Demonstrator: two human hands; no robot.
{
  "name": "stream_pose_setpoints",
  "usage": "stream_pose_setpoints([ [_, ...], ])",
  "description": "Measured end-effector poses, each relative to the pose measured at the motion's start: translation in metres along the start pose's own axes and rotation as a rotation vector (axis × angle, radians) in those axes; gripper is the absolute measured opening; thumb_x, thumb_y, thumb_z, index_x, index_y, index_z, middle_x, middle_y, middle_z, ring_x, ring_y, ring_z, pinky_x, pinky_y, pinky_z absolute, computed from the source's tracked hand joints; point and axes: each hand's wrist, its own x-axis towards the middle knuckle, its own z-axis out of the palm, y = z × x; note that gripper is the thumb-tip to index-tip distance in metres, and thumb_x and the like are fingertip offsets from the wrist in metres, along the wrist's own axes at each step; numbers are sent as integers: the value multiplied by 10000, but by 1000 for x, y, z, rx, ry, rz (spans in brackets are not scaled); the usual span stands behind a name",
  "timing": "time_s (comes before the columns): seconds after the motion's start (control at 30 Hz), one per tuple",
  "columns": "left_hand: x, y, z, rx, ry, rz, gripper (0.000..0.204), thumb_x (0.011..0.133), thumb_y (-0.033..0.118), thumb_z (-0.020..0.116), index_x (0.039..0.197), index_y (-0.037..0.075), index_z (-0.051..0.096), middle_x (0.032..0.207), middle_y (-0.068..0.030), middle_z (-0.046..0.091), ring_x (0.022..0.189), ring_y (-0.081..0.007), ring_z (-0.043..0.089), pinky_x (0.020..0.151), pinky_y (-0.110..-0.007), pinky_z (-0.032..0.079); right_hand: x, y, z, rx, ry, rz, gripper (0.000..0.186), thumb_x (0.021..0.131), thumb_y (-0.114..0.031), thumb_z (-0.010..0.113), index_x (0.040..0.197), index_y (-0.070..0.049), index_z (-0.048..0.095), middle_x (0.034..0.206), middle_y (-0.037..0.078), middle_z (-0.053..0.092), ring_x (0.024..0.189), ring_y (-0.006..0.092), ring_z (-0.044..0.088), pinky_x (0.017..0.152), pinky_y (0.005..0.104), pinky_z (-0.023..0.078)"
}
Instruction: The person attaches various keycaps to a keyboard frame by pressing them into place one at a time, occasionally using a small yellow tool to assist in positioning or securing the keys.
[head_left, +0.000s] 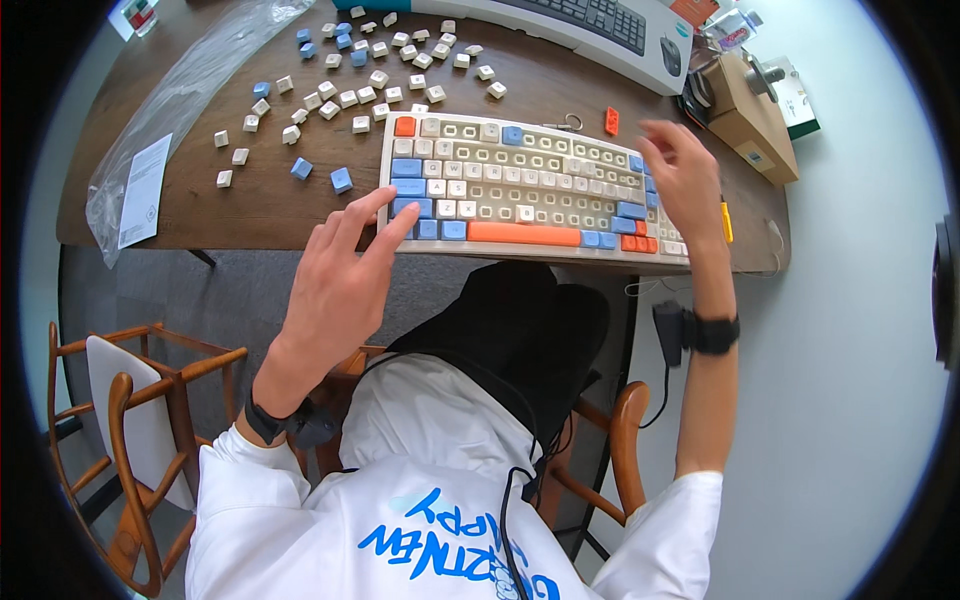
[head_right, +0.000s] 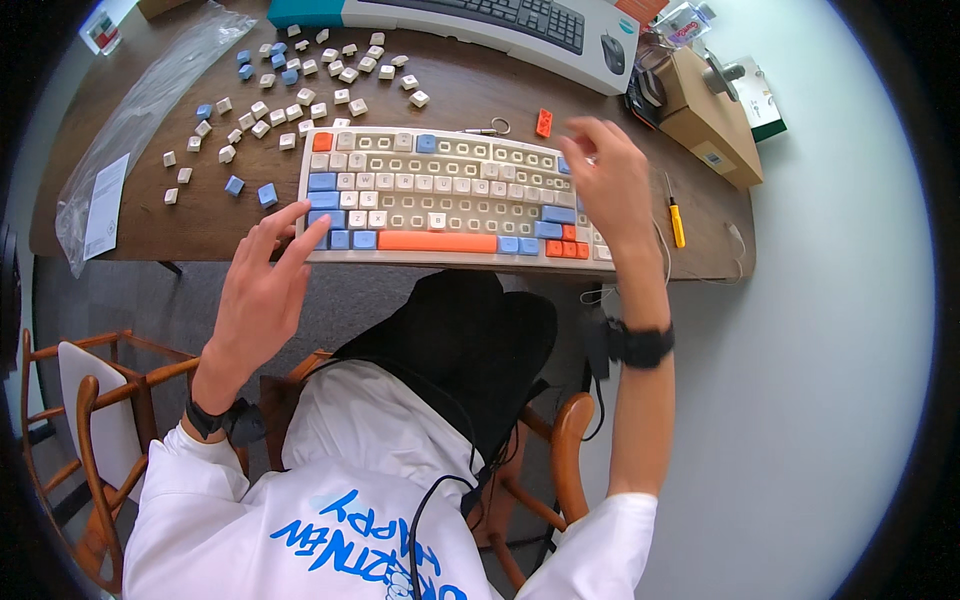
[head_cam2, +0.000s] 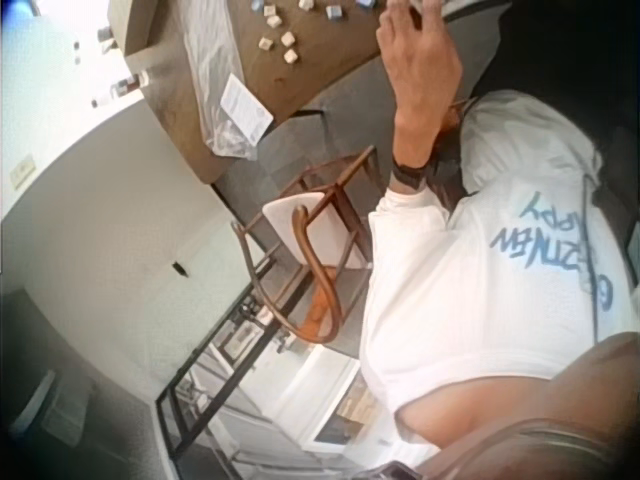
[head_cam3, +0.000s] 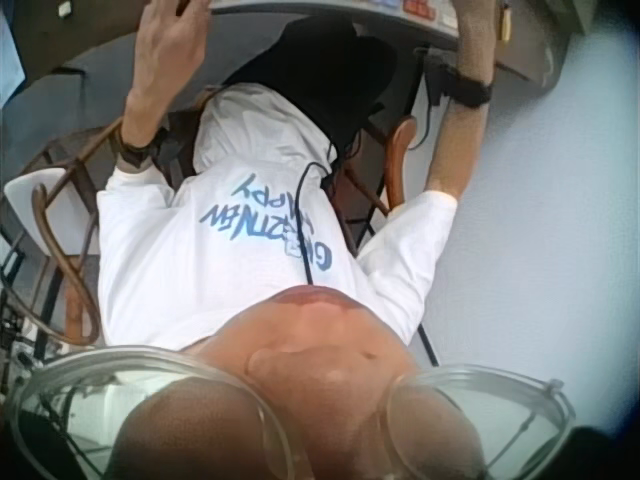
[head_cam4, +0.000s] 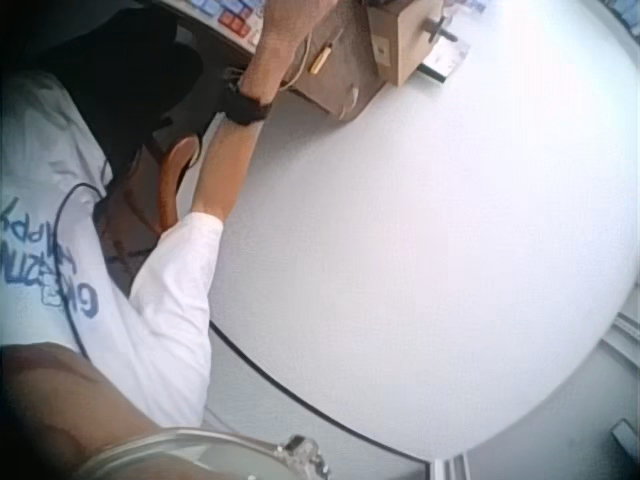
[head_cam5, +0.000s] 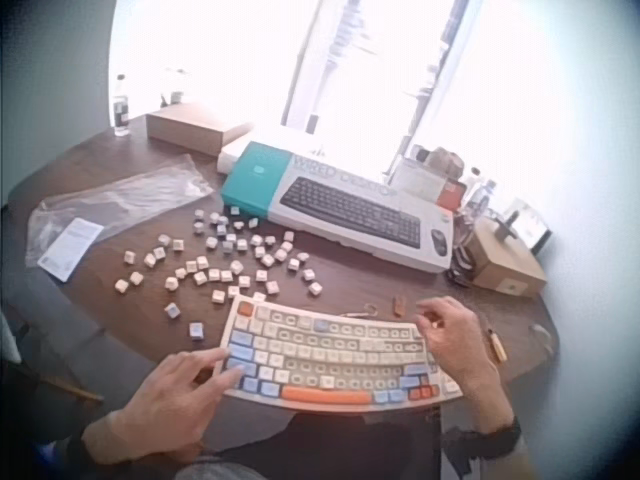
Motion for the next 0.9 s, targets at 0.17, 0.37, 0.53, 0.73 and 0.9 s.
stream_pose_setpoints([
  [0.17, 3, 1, -6, -18, -42, -3, 583, 825, -111, 651, 1380, 66, 626, 1432, -155, 532, 1133, -317, 601, 973, -434, 493, 51, 36, 43, -305, -162, 0, 267, 909, -171, 737, 1124, -14, 737, 989, 183, 738, 901, 293, 736, 809, 372, 568],
  [0.37, 3, -2, -5, -28, 18, 28, 558, 819, -90, 634, 1355, 65, 630, 1397, -142, 558, 1037, -294, 599, 881, -400, 490, 46, 30, 36, 299, -238, 256, 290, 913, -62, 668, 1191, -6, 726, 1026, 130, 770, 926, 175, 721, 833, 307, 566],
  [0.53, 4, -2, -7, -42, -20, -11, 536, 820, -118, 652, 1329, 49, 653, 1389, -154, 554, 1094, -312, 616, 928, -428, 522, 11, 0, 9, 889, -263, 305, 277, 1003, -55, 608, 1246, 56, 683, 1077, 115, 734, 903, 142, 686, 830, 274, 568],
  [0.73, 13, 4, -7, -109, -18, -26, 480, 851, -105, 667, 1309, 38, 658, 1352, -151, 566, 1012, -284, 637, 842, -388, 556, -23, -12, -21, 1198, -274, 280, 294, 1019, -83, 589, 1247, 74, 688, 1059, 147, 730, 861, 140, 674, 803, 268, 579],
  [0.9, 17, 15, -10, -92, 23, -57, 442, 877, -66, 687, 1305, 43, 662, 1301, -153, 595, 1032, -290, 639, 865, -395, 550, -50, -35, -35, 1256, -287, 254, 335, 1003, -77, 588, 1290, 81, 660, 1071, 154, 719, 881, 144, 674, 793, 272, 566],
])
